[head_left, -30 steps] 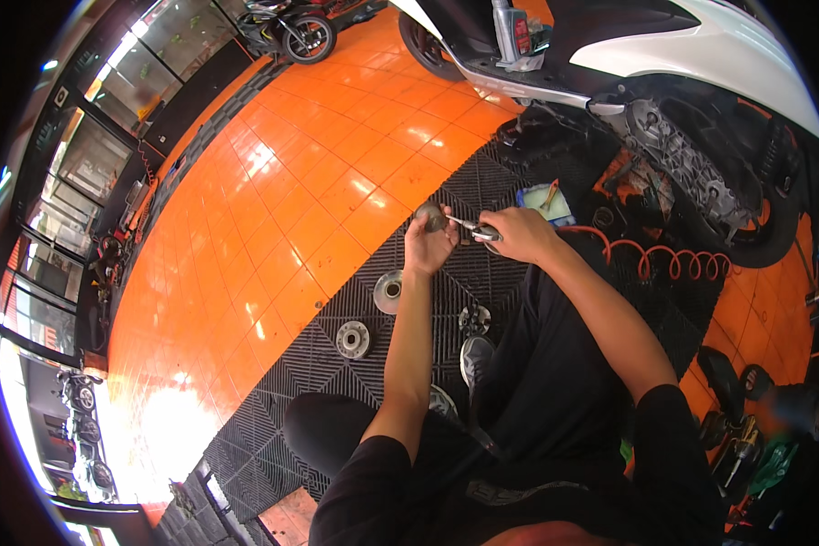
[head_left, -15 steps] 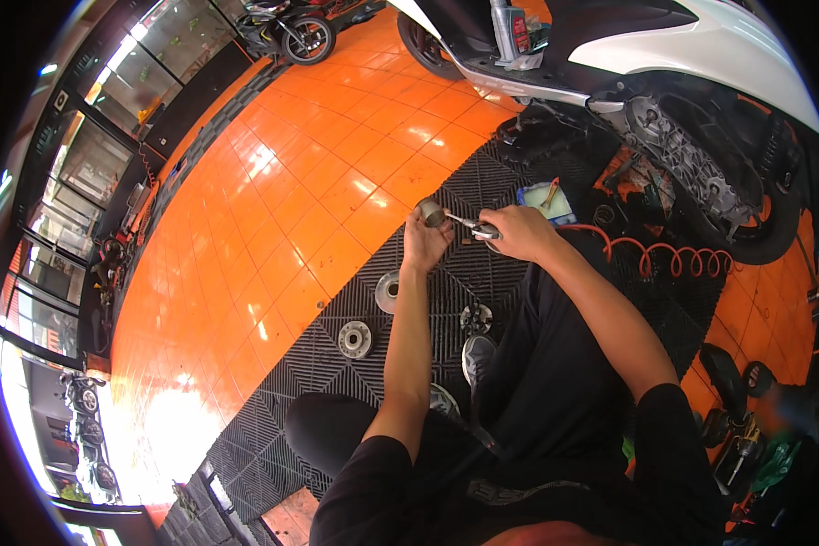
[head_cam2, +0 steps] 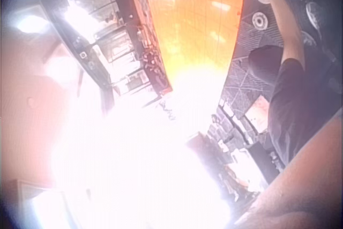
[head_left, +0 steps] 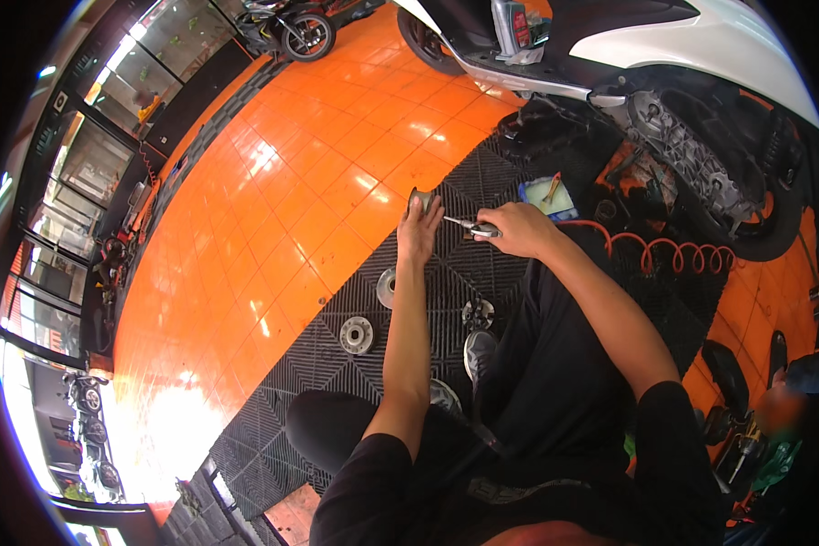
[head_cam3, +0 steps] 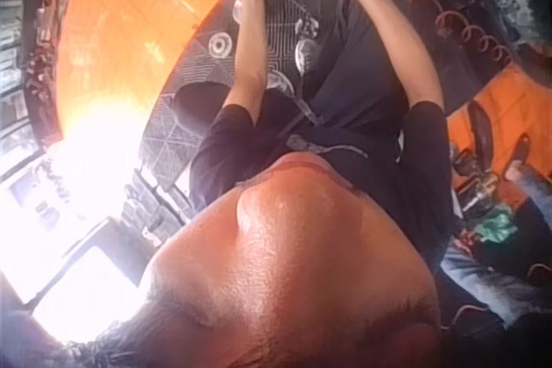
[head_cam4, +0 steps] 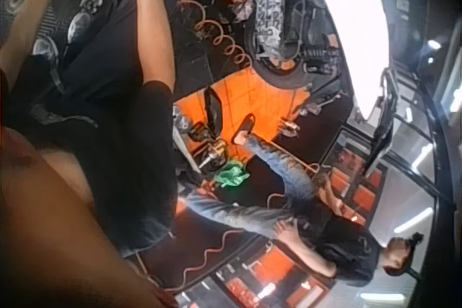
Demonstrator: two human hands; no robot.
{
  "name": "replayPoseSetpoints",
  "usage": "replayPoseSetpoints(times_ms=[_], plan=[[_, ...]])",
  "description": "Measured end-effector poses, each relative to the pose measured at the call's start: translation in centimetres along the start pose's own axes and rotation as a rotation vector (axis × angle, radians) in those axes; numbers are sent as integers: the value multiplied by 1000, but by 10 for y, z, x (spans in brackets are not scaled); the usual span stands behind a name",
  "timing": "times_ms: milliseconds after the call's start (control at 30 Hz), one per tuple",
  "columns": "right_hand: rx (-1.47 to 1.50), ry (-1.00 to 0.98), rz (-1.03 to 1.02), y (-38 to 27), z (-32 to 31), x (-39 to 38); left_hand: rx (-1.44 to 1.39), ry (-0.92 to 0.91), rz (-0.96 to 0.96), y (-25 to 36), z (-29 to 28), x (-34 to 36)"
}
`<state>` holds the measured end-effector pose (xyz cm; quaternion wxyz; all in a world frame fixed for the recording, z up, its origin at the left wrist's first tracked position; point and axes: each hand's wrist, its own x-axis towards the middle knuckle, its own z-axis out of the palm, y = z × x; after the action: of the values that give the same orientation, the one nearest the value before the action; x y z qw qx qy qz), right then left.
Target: The person sits on a black mat in a workshop and uses a screwdriver to disassemble and clean several small metal mechanical parts. They remove screws from a circular component, wipe the parts with a cloth, and place them on the mat.
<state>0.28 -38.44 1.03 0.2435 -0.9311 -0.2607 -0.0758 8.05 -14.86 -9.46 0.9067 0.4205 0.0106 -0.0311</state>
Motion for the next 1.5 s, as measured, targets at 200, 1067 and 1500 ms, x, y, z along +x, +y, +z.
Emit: replayPoseSetpoints(times_ms=[200, 1067, 1500], plan=[[-3, -5, 52, -3, -6, 0, -134, -103, -72, 5, 31, -8], [-59, 68, 102, -3, -2, 2, -84, -286, 73, 3, 40, -10], [-43, -16, 107, -2, -5, 2, 539, 25, 389, 6, 37, -6]])
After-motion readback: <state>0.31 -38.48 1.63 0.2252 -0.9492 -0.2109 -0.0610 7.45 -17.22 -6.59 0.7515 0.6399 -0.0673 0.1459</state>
